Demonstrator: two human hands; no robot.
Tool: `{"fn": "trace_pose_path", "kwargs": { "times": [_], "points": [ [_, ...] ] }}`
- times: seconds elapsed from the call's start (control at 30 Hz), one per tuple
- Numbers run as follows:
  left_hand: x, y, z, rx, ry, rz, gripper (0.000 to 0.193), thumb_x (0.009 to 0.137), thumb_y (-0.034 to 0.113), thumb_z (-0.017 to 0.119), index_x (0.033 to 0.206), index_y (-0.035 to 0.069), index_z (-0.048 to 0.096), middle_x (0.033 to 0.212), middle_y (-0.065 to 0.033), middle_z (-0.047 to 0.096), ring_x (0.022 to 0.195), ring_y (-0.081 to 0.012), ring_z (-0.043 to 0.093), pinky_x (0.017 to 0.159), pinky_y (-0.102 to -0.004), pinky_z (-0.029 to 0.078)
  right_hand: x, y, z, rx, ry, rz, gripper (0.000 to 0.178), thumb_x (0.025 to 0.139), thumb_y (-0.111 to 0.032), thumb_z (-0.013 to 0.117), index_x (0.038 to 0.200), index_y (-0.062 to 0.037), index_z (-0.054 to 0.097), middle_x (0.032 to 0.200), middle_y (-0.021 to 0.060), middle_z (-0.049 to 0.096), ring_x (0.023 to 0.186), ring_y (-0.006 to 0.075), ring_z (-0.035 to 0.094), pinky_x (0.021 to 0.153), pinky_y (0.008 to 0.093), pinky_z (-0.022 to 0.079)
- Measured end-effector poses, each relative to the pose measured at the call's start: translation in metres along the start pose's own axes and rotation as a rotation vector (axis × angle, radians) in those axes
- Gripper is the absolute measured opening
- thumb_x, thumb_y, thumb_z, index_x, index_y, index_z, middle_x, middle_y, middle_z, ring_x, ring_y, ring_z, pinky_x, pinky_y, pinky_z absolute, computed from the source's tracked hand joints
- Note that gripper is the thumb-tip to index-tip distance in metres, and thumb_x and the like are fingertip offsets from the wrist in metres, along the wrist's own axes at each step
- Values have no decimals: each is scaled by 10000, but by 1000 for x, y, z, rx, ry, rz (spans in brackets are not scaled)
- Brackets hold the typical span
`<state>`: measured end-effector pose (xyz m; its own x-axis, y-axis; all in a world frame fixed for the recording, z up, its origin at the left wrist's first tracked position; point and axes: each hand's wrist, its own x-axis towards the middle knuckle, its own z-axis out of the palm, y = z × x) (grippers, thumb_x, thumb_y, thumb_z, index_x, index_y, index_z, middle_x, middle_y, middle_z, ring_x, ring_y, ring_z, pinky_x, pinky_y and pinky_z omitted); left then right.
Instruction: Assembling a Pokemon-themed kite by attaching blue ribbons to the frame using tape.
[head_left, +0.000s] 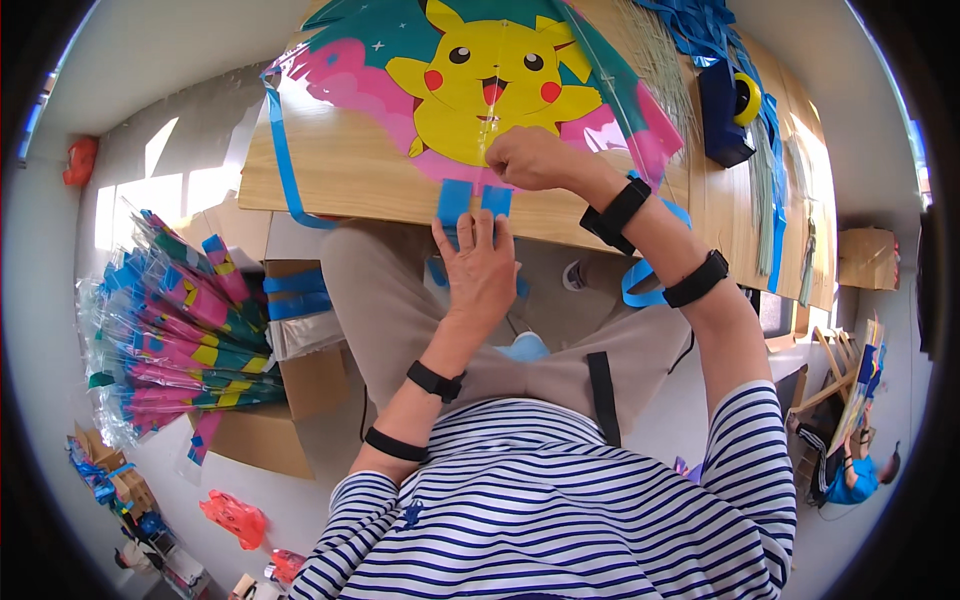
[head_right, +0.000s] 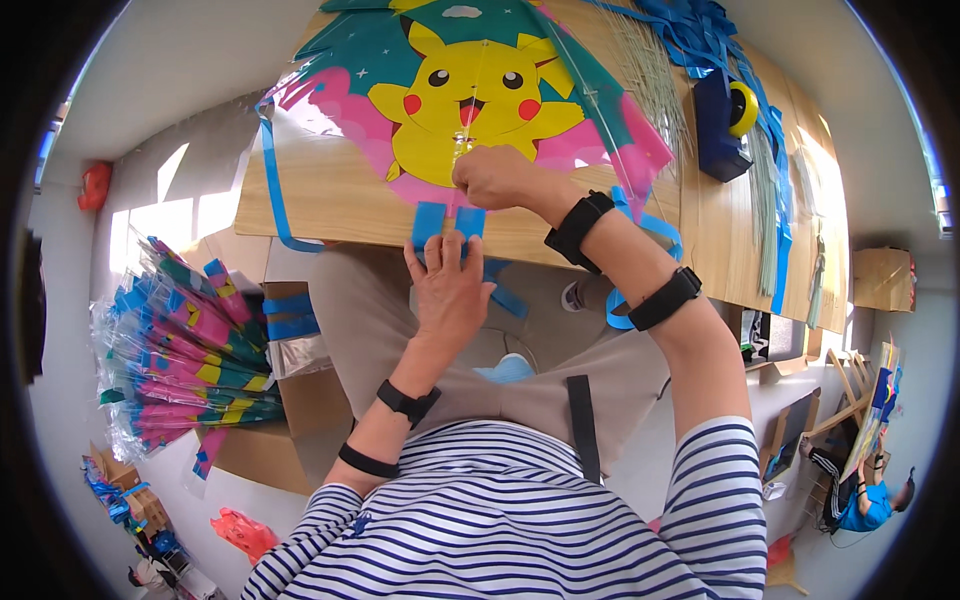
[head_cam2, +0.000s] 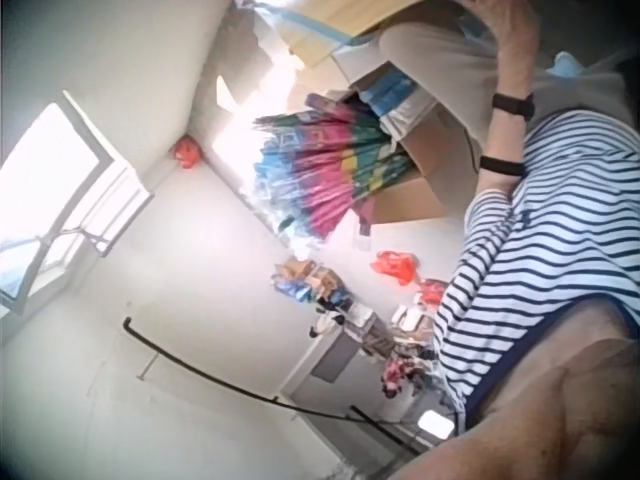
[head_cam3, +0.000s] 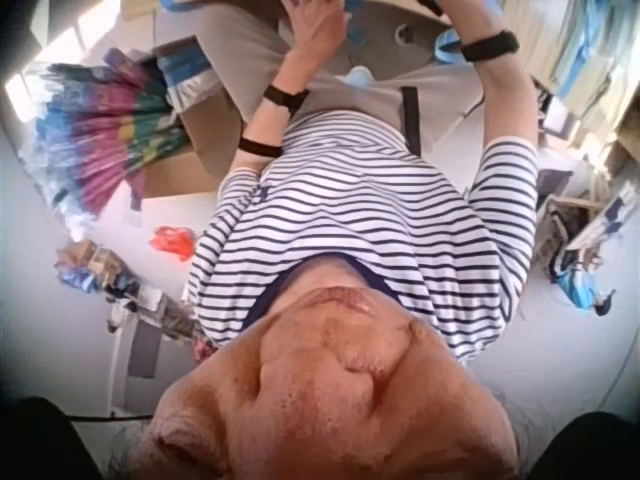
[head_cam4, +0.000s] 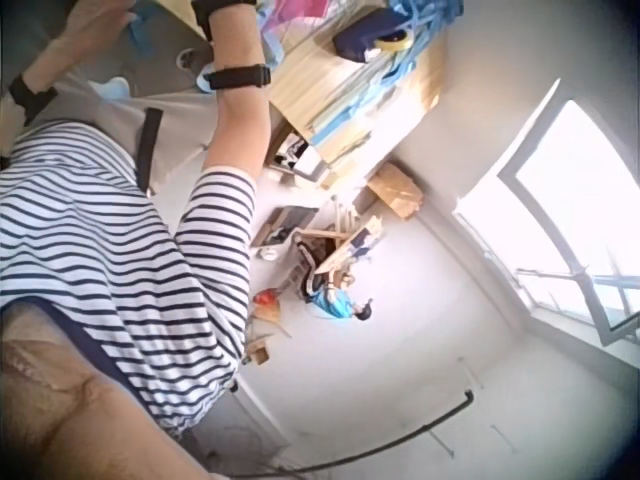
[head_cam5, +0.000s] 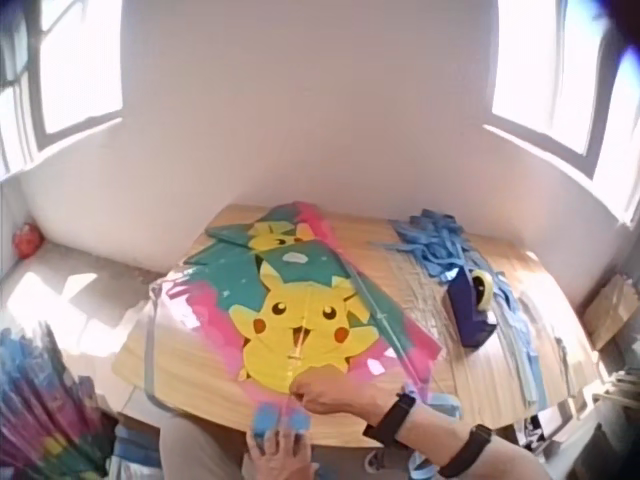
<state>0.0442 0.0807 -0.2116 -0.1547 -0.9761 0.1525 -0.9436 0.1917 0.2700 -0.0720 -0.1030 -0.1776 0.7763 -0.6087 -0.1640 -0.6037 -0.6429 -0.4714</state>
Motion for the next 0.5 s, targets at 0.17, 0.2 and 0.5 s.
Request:
{"fn": "trace_pose_path", "kwargs": {
  "times": [0.17, 0.2, 0.5],
  "points": [
    [-1, -1, 1, -21, 30, -6, 698, 695, 245, 851, 1290, 31, 555, 1281, -122, 426, 1247, -343, 389, 1111, -676, 223, 8, -3, 3, -44, -71, 32, 147, 759, -112, 594, 820, -88, 725, 857, 127, 718, 843, 360, 672, 670, 477, 514],
    [0, -2, 2, -22, 32, -5, 697, 694, 243, 850, 1289, 29, 556, 1287, -125, 424, 1248, -346, 388, 1111, -678, 220, 9, -3, 4, -52, -73, 36, 150, 761, -113, 594, 825, -89, 727, 864, 126, 719, 846, 359, 673, 670, 477, 514],
    [1, -3, 4, -22, 35, 6, 687, 688, 242, 848, 1276, 9, 580, 1375, -136, 392, 1281, -357, 366, 1114, -686, 199, 13, 5, 9, -56, -53, 43, 171, 767, -120, 598, 869, -101, 734, 889, 113, 727, 862, 343, 682, 680, 472, 522]
  ]
}}
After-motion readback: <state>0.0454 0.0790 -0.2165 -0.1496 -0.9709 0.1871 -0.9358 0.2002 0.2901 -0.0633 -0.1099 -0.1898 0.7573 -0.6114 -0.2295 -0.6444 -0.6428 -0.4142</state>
